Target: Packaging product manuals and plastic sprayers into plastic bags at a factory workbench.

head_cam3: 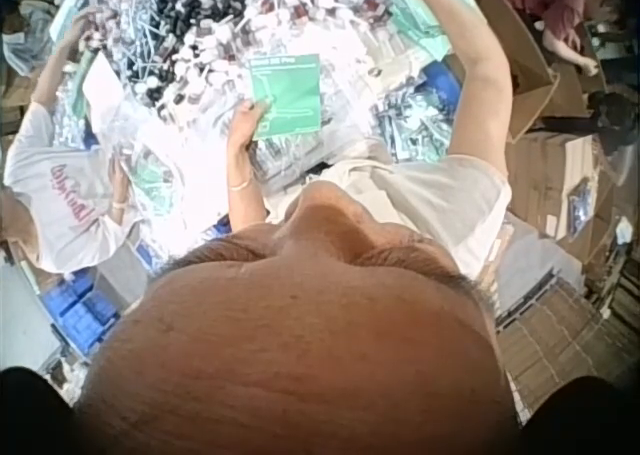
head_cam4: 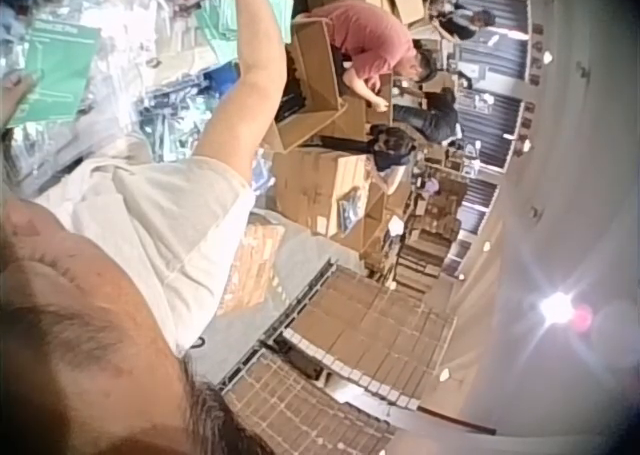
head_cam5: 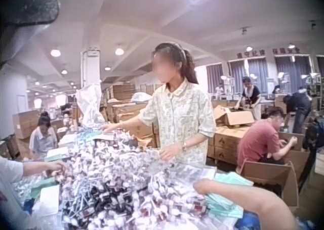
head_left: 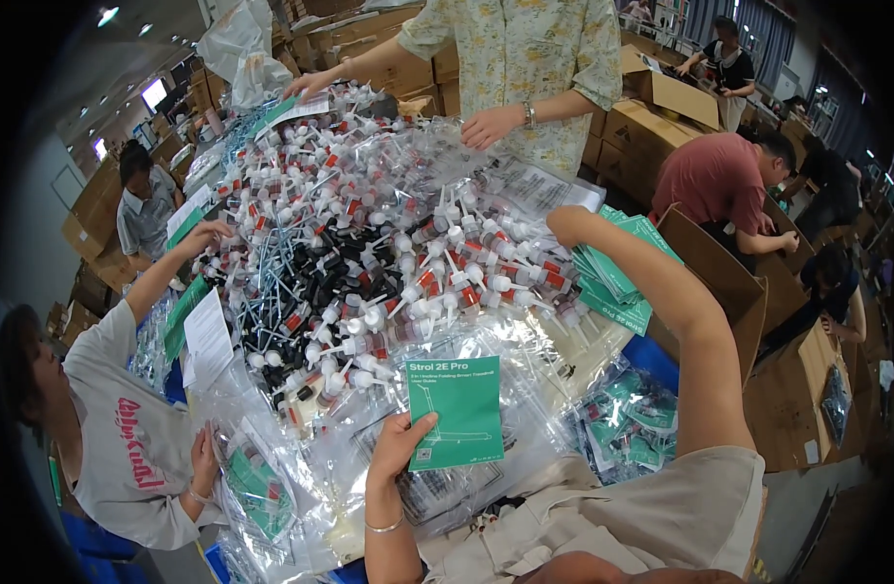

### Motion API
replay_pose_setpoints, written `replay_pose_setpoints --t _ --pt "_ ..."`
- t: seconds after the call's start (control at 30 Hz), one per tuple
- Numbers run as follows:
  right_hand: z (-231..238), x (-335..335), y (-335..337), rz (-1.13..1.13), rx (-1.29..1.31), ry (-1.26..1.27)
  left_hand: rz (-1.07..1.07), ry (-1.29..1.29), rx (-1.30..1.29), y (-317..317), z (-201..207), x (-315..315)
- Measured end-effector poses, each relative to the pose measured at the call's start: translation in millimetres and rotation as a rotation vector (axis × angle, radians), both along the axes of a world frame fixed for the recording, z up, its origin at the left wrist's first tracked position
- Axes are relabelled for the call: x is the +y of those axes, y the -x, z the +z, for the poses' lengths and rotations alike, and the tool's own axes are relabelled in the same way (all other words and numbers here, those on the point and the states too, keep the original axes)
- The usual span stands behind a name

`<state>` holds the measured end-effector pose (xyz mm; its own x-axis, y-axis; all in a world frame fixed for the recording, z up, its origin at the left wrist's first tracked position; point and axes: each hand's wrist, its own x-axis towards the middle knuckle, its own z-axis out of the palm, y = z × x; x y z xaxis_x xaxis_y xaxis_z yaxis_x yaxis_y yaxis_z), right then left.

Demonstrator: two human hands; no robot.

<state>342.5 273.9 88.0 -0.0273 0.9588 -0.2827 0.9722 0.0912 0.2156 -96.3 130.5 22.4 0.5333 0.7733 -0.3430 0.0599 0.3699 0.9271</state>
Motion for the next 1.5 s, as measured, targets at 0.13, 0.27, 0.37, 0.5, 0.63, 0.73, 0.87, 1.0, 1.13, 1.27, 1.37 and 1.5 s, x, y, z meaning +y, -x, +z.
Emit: replay_pose_setpoints --t 0.13,0.27,0.37,0.5,0.63,0.73,0.87,1.0,1.13,1.27,1.37,1.5 --pt "15 -14 8 -0.012 -0.115 -0.233 -0.01 -0.001 0.009 -2 -1 0" --pt "37 -27 10 0.272 -0.223 -0.489 -0.006 0.0 0.0 -2 1 -3" --pt "56 -35 10 0.434 -0.267 -0.589 -0.002 -0.002 -0.004 -2 1 -5" --pt "81 -43 7 0.371 -0.072 -0.67 0.008 0.01 -0.048 -1 -3 -4" --pt "116 -61 29 -0.055 0.51 -0.642 0.092 0.073 -0.218 4 -16 0" --pt "124 -75 44 -0.118 1.176 -0.752 0.188 0.145 -0.358 8 -14 4" --pt "111 -122 103 0.226 1.202 -0.768 0.341 0.104 -0.452 13 -5 4" --pt "50 -165 147 0.64 0.917 -0.6 0.154 0.195 -0.941 26 -31 15" --pt "7 -181 171 0.764 1.072 -0.591 0.32 -0.009 -0.415 11 -24 9" --pt "17 -191 162 0.852 0.921 -0.666 0.325 0.077 -0.44 9 -17 6" --pt "36 -202 148 0.866 0.925 -0.652 0.308 0.074 -0.446 12 -14 4" --pt "46 -217 133 0.93 0.897 -0.558 0.268 0.199 -0.584 9 -4 5"
